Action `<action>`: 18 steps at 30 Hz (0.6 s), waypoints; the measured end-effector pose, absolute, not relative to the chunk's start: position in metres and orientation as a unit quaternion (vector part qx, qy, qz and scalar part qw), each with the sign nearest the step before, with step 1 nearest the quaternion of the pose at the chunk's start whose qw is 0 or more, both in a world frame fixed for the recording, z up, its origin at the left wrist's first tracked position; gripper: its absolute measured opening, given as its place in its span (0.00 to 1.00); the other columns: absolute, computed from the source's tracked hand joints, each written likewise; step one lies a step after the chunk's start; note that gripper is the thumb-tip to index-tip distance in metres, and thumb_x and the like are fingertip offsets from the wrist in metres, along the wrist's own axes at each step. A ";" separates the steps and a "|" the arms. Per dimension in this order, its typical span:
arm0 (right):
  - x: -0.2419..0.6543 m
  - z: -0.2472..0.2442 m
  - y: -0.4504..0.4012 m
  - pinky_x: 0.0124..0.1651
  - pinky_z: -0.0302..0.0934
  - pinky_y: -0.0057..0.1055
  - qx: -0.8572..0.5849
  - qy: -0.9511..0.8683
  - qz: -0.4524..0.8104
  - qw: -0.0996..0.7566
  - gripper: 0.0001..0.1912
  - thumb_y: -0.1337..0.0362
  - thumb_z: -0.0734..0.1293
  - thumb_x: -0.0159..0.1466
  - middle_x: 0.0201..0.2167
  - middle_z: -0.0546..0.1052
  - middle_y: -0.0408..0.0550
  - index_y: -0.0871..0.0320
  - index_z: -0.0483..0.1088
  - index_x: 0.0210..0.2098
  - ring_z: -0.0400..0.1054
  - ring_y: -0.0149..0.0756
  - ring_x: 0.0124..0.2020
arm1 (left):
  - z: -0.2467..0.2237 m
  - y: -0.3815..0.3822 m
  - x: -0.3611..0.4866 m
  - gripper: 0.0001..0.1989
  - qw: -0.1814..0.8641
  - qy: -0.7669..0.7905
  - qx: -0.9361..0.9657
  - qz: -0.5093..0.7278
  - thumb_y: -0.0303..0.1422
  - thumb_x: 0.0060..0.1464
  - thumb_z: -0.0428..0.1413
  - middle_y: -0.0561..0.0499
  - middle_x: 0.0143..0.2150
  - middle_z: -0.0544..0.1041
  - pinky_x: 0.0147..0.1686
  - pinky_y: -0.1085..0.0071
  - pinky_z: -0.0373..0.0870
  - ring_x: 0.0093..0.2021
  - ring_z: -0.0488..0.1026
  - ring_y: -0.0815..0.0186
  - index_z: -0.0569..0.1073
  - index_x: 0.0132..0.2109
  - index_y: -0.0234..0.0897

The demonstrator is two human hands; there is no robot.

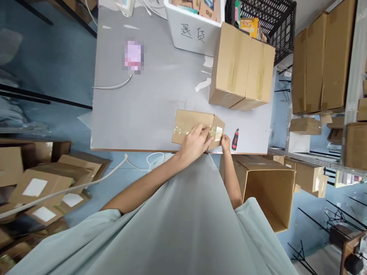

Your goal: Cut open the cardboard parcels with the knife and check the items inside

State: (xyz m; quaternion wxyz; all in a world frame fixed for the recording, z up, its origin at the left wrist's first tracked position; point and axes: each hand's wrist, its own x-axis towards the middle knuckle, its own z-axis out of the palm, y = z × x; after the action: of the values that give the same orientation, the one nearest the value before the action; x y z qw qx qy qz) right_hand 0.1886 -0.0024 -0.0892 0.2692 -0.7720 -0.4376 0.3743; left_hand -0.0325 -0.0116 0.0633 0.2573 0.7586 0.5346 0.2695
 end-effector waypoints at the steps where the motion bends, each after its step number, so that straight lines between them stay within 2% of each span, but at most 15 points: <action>1: 0.186 -0.088 -0.003 0.48 0.71 0.37 -0.778 -0.427 0.372 0.272 0.26 0.43 0.55 0.72 0.29 0.80 0.47 0.51 0.71 0.30 0.72 0.43 0.38 | 0.064 -0.011 -0.041 0.17 0.263 0.540 0.750 0.277 0.36 0.74 0.57 0.36 0.55 0.79 0.57 0.56 0.79 0.59 0.79 0.46 0.80 0.63 0.38; 4: 0.175 -0.081 -0.008 0.55 0.74 0.42 -0.784 -0.408 0.368 0.290 0.24 0.44 0.58 0.71 0.35 0.85 0.52 0.53 0.75 0.34 0.77 0.47 0.45 | 0.062 -0.010 -0.076 0.18 0.274 0.586 0.710 0.277 0.35 0.70 0.58 0.39 0.55 0.79 0.61 0.55 0.78 0.59 0.79 0.46 0.81 0.63 0.42; 8: 0.155 -0.069 -0.025 0.61 0.76 0.44 -0.772 -0.398 0.370 0.331 0.23 0.45 0.66 0.71 0.50 0.89 0.59 0.57 0.82 0.49 0.82 0.51 0.54 | 0.033 -0.008 -0.131 0.21 0.275 0.683 0.636 0.233 0.35 0.67 0.55 0.38 0.56 0.78 0.62 0.51 0.78 0.57 0.80 0.43 0.80 0.64 0.40; 10: 0.145 -0.066 -0.034 0.62 0.77 0.46 -0.763 -0.400 0.373 0.344 0.24 0.47 0.69 0.70 0.55 0.88 0.60 0.57 0.82 0.56 0.84 0.52 0.55 | 0.013 -0.005 -0.152 0.19 0.316 0.713 0.597 0.188 0.35 0.65 0.54 0.38 0.52 0.80 0.63 0.48 0.78 0.57 0.80 0.42 0.81 0.59 0.41; 12: 0.141 -0.067 -0.038 0.61 0.79 0.49 -0.745 -0.418 0.391 0.343 0.24 0.48 0.71 0.70 0.56 0.88 0.60 0.55 0.82 0.58 0.85 0.53 0.53 | -0.003 -0.002 -0.162 0.20 0.355 0.730 0.568 0.137 0.38 0.64 0.55 0.35 0.51 0.81 0.65 0.42 0.77 0.63 0.78 0.37 0.80 0.59 0.38; 14: 0.148 -0.068 -0.029 0.59 0.80 0.50 -0.728 -0.434 0.406 0.341 0.24 0.48 0.72 0.71 0.57 0.87 0.62 0.55 0.83 0.59 0.85 0.54 0.52 | -0.014 0.004 -0.159 0.32 0.329 0.743 0.561 0.156 0.42 0.63 0.57 0.23 0.63 0.77 0.71 0.36 0.71 0.73 0.70 0.29 0.74 0.68 0.27; 15: 0.156 -0.067 -0.020 0.58 0.81 0.51 -0.730 -0.432 0.399 0.349 0.26 0.47 0.72 0.70 0.59 0.86 0.64 0.56 0.82 0.60 0.86 0.55 0.52 | -0.018 0.011 -0.153 0.39 0.309 0.737 0.571 0.188 0.45 0.64 0.57 0.18 0.71 0.70 0.76 0.34 0.64 0.78 0.63 0.27 0.69 0.73 0.22; 16: 0.169 -0.066 -0.007 0.59 0.81 0.50 -0.739 -0.421 0.379 0.364 0.30 0.45 0.73 0.69 0.62 0.84 0.67 0.58 0.81 0.63 0.86 0.55 0.53 | -0.020 0.022 -0.144 0.45 0.297 0.723 0.584 0.220 0.48 0.65 0.57 0.15 0.77 0.63 0.80 0.35 0.58 0.82 0.56 0.27 0.63 0.77 0.18; 18: 0.203 -0.059 0.030 0.61 0.80 0.49 -0.766 -0.385 0.311 0.411 0.42 0.41 0.74 0.68 0.69 0.77 0.73 0.61 0.74 0.72 0.86 0.53 0.52 | -0.023 0.055 -0.120 0.51 0.306 0.690 0.598 0.271 0.53 0.66 0.58 0.19 0.84 0.54 0.84 0.38 0.49 0.87 0.47 0.30 0.56 0.81 0.20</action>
State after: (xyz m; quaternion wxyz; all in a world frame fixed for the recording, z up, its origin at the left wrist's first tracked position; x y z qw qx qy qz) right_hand 0.2027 0.0297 -0.0593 0.4108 -0.7661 -0.3846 0.3105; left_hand -0.1198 0.0545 -0.0227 0.3061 0.5976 0.6896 0.2713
